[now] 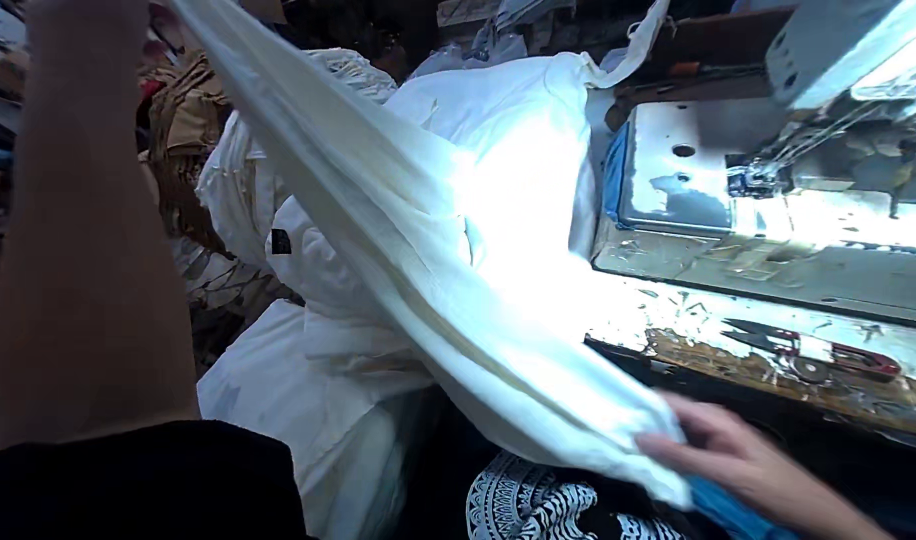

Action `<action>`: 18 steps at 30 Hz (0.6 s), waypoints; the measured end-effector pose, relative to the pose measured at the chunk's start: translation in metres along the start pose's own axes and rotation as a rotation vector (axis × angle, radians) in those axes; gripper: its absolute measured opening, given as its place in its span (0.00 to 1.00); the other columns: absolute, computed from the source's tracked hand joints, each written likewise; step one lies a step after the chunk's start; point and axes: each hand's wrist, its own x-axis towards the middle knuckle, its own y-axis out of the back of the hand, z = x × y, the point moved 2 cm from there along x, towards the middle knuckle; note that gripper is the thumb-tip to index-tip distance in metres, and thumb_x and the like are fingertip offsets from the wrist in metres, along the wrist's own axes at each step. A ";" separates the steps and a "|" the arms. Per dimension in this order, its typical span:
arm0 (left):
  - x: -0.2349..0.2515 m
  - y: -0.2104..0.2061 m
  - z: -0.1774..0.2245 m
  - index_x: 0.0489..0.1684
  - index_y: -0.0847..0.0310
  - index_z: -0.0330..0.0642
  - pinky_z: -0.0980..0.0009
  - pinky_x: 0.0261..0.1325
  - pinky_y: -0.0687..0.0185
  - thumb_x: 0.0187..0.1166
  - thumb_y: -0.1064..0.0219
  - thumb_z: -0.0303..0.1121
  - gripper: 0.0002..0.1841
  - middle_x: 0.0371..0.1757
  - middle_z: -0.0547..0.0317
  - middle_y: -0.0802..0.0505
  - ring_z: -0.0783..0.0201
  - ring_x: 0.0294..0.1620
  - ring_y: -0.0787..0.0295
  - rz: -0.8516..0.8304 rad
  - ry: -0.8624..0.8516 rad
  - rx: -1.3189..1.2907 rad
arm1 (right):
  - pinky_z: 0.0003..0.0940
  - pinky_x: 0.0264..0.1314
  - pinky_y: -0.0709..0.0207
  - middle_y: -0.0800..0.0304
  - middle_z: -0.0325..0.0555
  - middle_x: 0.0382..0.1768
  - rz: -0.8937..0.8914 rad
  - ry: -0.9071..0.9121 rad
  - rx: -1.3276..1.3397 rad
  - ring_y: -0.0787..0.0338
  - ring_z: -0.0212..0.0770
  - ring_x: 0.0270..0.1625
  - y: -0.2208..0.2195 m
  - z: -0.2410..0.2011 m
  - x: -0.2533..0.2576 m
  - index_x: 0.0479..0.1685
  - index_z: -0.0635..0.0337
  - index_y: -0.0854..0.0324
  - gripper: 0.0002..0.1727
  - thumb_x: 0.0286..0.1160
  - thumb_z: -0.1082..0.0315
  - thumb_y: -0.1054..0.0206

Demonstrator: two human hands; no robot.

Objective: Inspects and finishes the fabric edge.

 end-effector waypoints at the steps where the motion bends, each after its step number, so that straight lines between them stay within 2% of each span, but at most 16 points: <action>1: -0.011 -0.004 -0.009 0.60 0.20 0.34 0.72 0.48 0.21 0.86 0.38 0.38 0.16 0.49 0.54 0.13 0.72 0.40 0.18 0.019 0.039 -0.080 | 0.17 0.47 0.14 0.06 0.21 0.41 0.136 0.051 -0.020 0.09 0.17 0.41 0.022 -0.009 -0.012 0.51 0.48 0.15 0.10 0.72 0.66 0.29; 2: -0.028 -0.010 -0.020 0.63 0.20 0.39 0.73 0.49 0.19 0.85 0.37 0.48 0.21 0.50 0.58 0.13 0.74 0.42 0.16 0.032 0.061 -0.157 | 0.15 0.45 0.15 0.06 0.16 0.41 0.263 0.104 -0.067 0.10 0.15 0.41 0.043 -0.016 -0.023 0.51 0.42 0.16 0.11 0.73 0.67 0.30; 3: -0.047 -0.019 -0.032 0.69 0.23 0.43 0.71 0.52 0.18 0.83 0.38 0.56 0.28 0.55 0.61 0.12 0.75 0.45 0.15 0.026 0.090 -0.219 | 0.14 0.45 0.15 0.07 0.14 0.41 0.386 0.150 -0.146 0.11 0.14 0.41 0.063 -0.021 -0.032 0.51 0.42 0.18 0.13 0.72 0.70 0.32; 4: -0.063 -0.032 -0.048 0.70 0.23 0.44 0.71 0.52 0.17 0.81 0.38 0.61 0.31 0.53 0.63 0.12 0.76 0.45 0.15 0.023 0.104 -0.283 | 0.13 0.45 0.16 0.08 0.15 0.41 0.494 0.178 -0.236 0.12 0.13 0.41 0.080 -0.023 -0.039 0.52 0.46 0.19 0.12 0.72 0.71 0.33; 6: -0.099 -0.061 -0.085 0.75 0.26 0.39 0.65 0.56 0.16 0.82 0.38 0.58 0.33 0.57 0.57 0.11 0.71 0.50 0.13 -0.054 0.139 -0.409 | 0.09 0.39 0.24 0.14 0.24 0.36 0.638 0.161 -0.435 0.19 0.10 0.35 0.102 -0.022 -0.045 0.52 0.61 0.19 0.12 0.72 0.67 0.34; 7: -0.117 -0.076 -0.101 0.76 0.29 0.37 0.64 0.59 0.18 0.85 0.39 0.53 0.31 0.61 0.55 0.13 0.69 0.53 0.14 -0.121 0.188 -0.437 | 0.08 0.34 0.30 0.17 0.27 0.32 0.679 0.114 -0.518 0.24 0.09 0.30 0.107 -0.018 -0.043 0.51 0.64 0.18 0.15 0.71 0.64 0.33; 8: -0.129 -0.091 -0.119 0.73 0.28 0.36 0.63 0.58 0.18 0.86 0.40 0.47 0.26 0.60 0.54 0.14 0.68 0.53 0.15 -0.172 0.252 -0.429 | 0.09 0.30 0.33 0.19 0.28 0.29 0.696 0.047 -0.594 0.28 0.10 0.26 0.109 -0.012 -0.039 0.50 0.61 0.16 0.17 0.71 0.59 0.33; 9: -0.136 -0.104 -0.137 0.71 0.27 0.33 0.58 0.60 0.19 0.86 0.40 0.41 0.23 0.62 0.48 0.14 0.63 0.54 0.15 -0.211 0.315 -0.408 | 0.17 0.27 0.33 0.19 0.31 0.27 0.709 -0.020 -0.663 0.29 0.16 0.24 0.109 -0.006 -0.035 0.51 0.58 0.15 0.18 0.71 0.54 0.32; 11: -0.144 -0.116 -0.154 0.67 0.23 0.30 0.50 0.63 0.22 0.82 0.37 0.33 0.20 0.64 0.40 0.15 0.54 0.57 0.17 -0.244 0.369 -0.340 | 0.40 0.30 0.30 0.17 0.46 0.29 0.738 -0.066 -0.809 0.26 0.36 0.25 0.103 0.001 -0.027 0.60 0.57 0.15 0.24 0.74 0.50 0.34; 12: -0.146 -0.116 -0.153 0.65 0.21 0.30 0.48 0.64 0.22 0.81 0.36 0.32 0.19 0.64 0.38 0.14 0.53 0.57 0.17 -0.246 0.349 -0.303 | 0.53 0.34 0.29 0.16 0.59 0.33 0.774 -0.022 -0.884 0.23 0.49 0.27 0.099 0.000 -0.025 0.67 0.62 0.18 0.28 0.76 0.51 0.33; 13: -0.147 -0.115 -0.150 0.60 0.19 0.30 0.49 0.61 0.22 0.80 0.34 0.32 0.17 0.59 0.39 0.13 0.55 0.53 0.17 -0.232 0.302 -0.262 | 0.58 0.39 0.28 0.16 0.69 0.38 0.811 0.051 -0.963 0.21 0.58 0.31 0.093 -0.002 -0.024 0.71 0.68 0.20 0.30 0.78 0.52 0.33; 14: -0.147 -0.114 -0.145 0.56 0.18 0.30 0.51 0.58 0.22 0.81 0.33 0.34 0.15 0.54 0.42 0.12 0.59 0.49 0.18 -0.218 0.255 -0.227 | 0.57 0.44 0.24 0.15 0.73 0.42 0.849 0.137 -1.041 0.18 0.62 0.36 0.087 -0.005 -0.024 0.68 0.73 0.20 0.29 0.80 0.55 0.33; 15: -0.147 -0.112 -0.142 0.54 0.17 0.29 0.52 0.57 0.23 0.82 0.32 0.36 0.16 0.50 0.43 0.11 0.60 0.46 0.18 -0.201 0.212 -0.191 | 0.54 0.51 0.22 0.13 0.75 0.43 0.877 0.244 -1.087 0.14 0.63 0.40 0.080 -0.006 -0.023 0.60 0.75 0.17 0.24 0.81 0.59 0.32; 17: -0.142 -0.113 -0.141 0.51 0.16 0.28 0.49 0.56 0.25 0.83 0.33 0.40 0.18 0.46 0.41 0.10 0.56 0.45 0.17 -0.167 0.131 -0.122 | 0.48 0.57 0.20 0.08 0.72 0.42 0.854 0.390 -1.094 0.09 0.61 0.45 0.069 -0.006 -0.019 0.45 0.73 0.09 0.15 0.79 0.65 0.32; 18: -0.139 -0.115 -0.141 0.51 0.16 0.26 0.43 0.57 0.26 0.83 0.34 0.41 0.20 0.46 0.36 0.11 0.50 0.47 0.16 -0.150 0.087 -0.089 | 0.47 0.59 0.20 0.07 0.70 0.44 0.812 0.391 -1.083 0.08 0.60 0.48 0.065 -0.004 -0.016 0.43 0.71 0.08 0.14 0.79 0.66 0.33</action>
